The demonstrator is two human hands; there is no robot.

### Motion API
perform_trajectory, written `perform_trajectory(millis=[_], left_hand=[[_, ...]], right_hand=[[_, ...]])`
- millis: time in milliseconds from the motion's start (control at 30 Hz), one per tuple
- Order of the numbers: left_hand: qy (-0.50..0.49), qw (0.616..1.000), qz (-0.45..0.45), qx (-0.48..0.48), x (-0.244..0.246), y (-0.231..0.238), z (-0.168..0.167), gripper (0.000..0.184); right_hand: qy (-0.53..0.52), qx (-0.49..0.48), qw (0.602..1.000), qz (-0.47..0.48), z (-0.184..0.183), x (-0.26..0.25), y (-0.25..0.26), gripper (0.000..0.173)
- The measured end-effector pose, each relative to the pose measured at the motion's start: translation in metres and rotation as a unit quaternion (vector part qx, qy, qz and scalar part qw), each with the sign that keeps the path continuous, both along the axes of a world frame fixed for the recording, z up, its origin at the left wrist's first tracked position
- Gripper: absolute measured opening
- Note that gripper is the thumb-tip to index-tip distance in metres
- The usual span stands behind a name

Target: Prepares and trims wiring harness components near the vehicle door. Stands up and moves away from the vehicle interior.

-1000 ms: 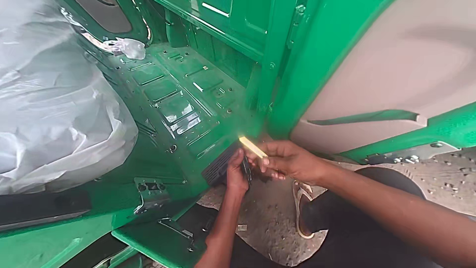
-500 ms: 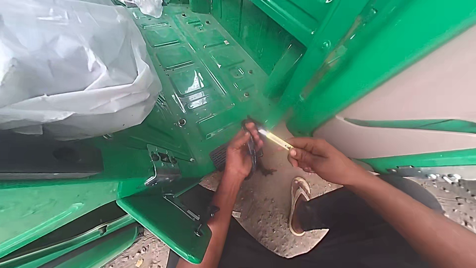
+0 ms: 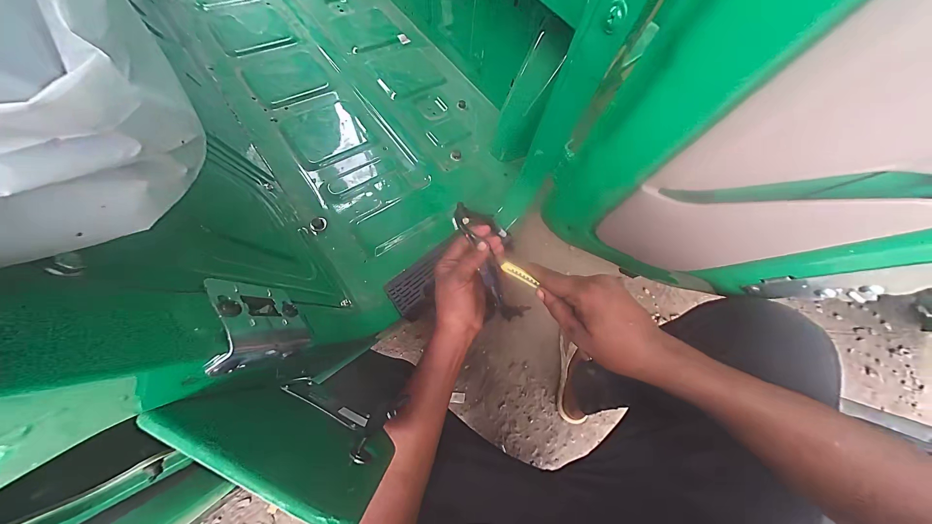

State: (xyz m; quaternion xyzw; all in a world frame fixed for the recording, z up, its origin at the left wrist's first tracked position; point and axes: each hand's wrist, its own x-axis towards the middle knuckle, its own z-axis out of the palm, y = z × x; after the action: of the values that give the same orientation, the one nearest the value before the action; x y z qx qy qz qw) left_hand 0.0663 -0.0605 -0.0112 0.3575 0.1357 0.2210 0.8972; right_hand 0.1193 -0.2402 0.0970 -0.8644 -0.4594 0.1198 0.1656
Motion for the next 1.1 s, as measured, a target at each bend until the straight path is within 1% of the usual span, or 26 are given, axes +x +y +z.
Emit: perform_trajectory(millis=[200, 267, 300, 333, 367, 400, 433, 467, 500, 533, 567, 600, 633, 667, 700, 733, 767, 833, 867, 933, 1000, 1033, 1100], left_hand=[[-0.025, 1.0, 0.01, 0.008, 0.002, -0.003, 0.002, 0.027], [-0.032, 0.999, 0.017, 0.004, 0.002, -0.004, 0.002, 0.026], [-0.032, 0.999, 0.019, 0.002, 0.001, -0.003, 0.003, 0.025], [-0.032, 0.999, 0.024, -0.001, 0.002, 0.0, 0.004, 0.025], [-0.031, 0.999, 0.028, -0.004, 0.003, 0.005, 0.005, 0.025], [-0.032, 0.999, 0.027, -0.008, 0.003, 0.01, 0.005, 0.025], [-0.033, 0.999, 0.025, -0.012, 0.002, 0.012, 0.005, 0.025], [-0.032, 0.999, 0.023, -0.015, 0.002, 0.012, 0.004, 0.026], [-0.036, 0.999, 0.017, -0.02, 0.002, 0.01, 0.004, 0.027], [-0.042, 0.999, 0.011, -0.028, 0.002, 0.008, 0.004, 0.028], [-0.048, 0.998, 0.004, -0.031, 0.002, 0.007, 0.005, 0.03], [-0.056, 0.998, -0.005, -0.03, 0.001, 0.007, 0.006, 0.03], [-0.061, 0.998, -0.014, -0.028, 0.0, 0.006, 0.009, 0.03], [-0.066, 0.997, -0.023, -0.026, -0.001, 0.003, 0.01, 0.031], [-0.071, 0.997, -0.032, -0.021, -0.001, 0.0, 0.011, 0.032], [-0.074, 0.996, -0.041, -0.015, -0.002, -0.005, 0.011, 0.033], [-0.075, 0.996, -0.051, -0.013, -0.002, -0.011, 0.012, 0.033], [-0.084, 0.993, -0.077, -0.015, -0.003, -0.016, 0.013, 0.036], [-0.087, 0.992, -0.092, -0.021, -0.006, -0.016, 0.012, 0.038], [-0.1, 0.987, -0.122, -0.034, -0.011, -0.014, 0.01, 0.046], [-0.122, 0.98, -0.151, -0.038, -0.014, -0.009, 0.005, 0.063], [-0.12, 0.979, -0.161, -0.028, -0.016, -0.006, 0.004, 0.067], [-0.072, 0.985, -0.153, 0.037, -0.017, -0.002, 0.006, 0.064]], right_hand=[[0.006, -0.025, 1.0, -0.002, 0.001, -0.001, 0.001, 0.043], [0.035, -0.08, 0.996, 0.017, 0.008, -0.003, -0.003, 0.04], [0.063, -0.137, 0.988, 0.033, 0.016, -0.005, -0.006, 0.035], [0.095, -0.188, 0.977, 0.046, 0.022, -0.004, -0.008, 0.035], [0.104, -0.211, 0.971, 0.048, 0.026, -0.003, -0.009, 0.037], [0.097, -0.194, 0.976, 0.034, 0.029, 0.0, -0.01, 0.036], [0.076, -0.14, 0.987, 0.012, 0.03, 0.003, -0.014, 0.034], [0.053, -0.065, 0.996, -0.011, 0.03, 0.009, -0.017, 0.032], [0.057, 0.016, 0.998, -0.032, 0.029, 0.016, -0.019, 0.032], [0.098, 0.08, 0.991, -0.046, 0.027, 0.024, -0.02, 0.032], [0.163, 0.129, 0.977, -0.05, 0.021, 0.03, -0.018, 0.03], [0.243, 0.165, 0.954, -0.05, 0.014, 0.034, -0.014, 0.026], [0.328, 0.192, 0.923, -0.061, 0.006, 0.033, -0.009, 0.022], [0.393, 0.21, 0.892, -0.079, -0.001, 0.03, -0.003, 0.019], [0.431, 0.223, 0.869, -0.096, -0.008, 0.026, 0.005, 0.017], [0.447, 0.236, 0.856, -0.113, -0.016, 0.022, 0.011, 0.017], [0.449, 0.241, 0.852, -0.124, -0.022, 0.018, 0.016, 0.018], [0.42, 0.233, 0.865, -0.145, -0.035, 0.016, 0.026, 0.031], [0.407, 0.222, 0.873, -0.153, -0.039, 0.016, 0.03, 0.033], [0.407, 0.206, 0.876, -0.159, -0.041, 0.015, 0.031, 0.029], [0.425, 0.212, 0.866, -0.159, -0.04, 0.014, 0.03, 0.017], [0.435, 0.224, 0.858, -0.155, -0.04, 0.014, 0.029, 0.014], [0.44, 0.255, 0.849, -0.144, -0.044, 0.013, 0.028, 0.01]])
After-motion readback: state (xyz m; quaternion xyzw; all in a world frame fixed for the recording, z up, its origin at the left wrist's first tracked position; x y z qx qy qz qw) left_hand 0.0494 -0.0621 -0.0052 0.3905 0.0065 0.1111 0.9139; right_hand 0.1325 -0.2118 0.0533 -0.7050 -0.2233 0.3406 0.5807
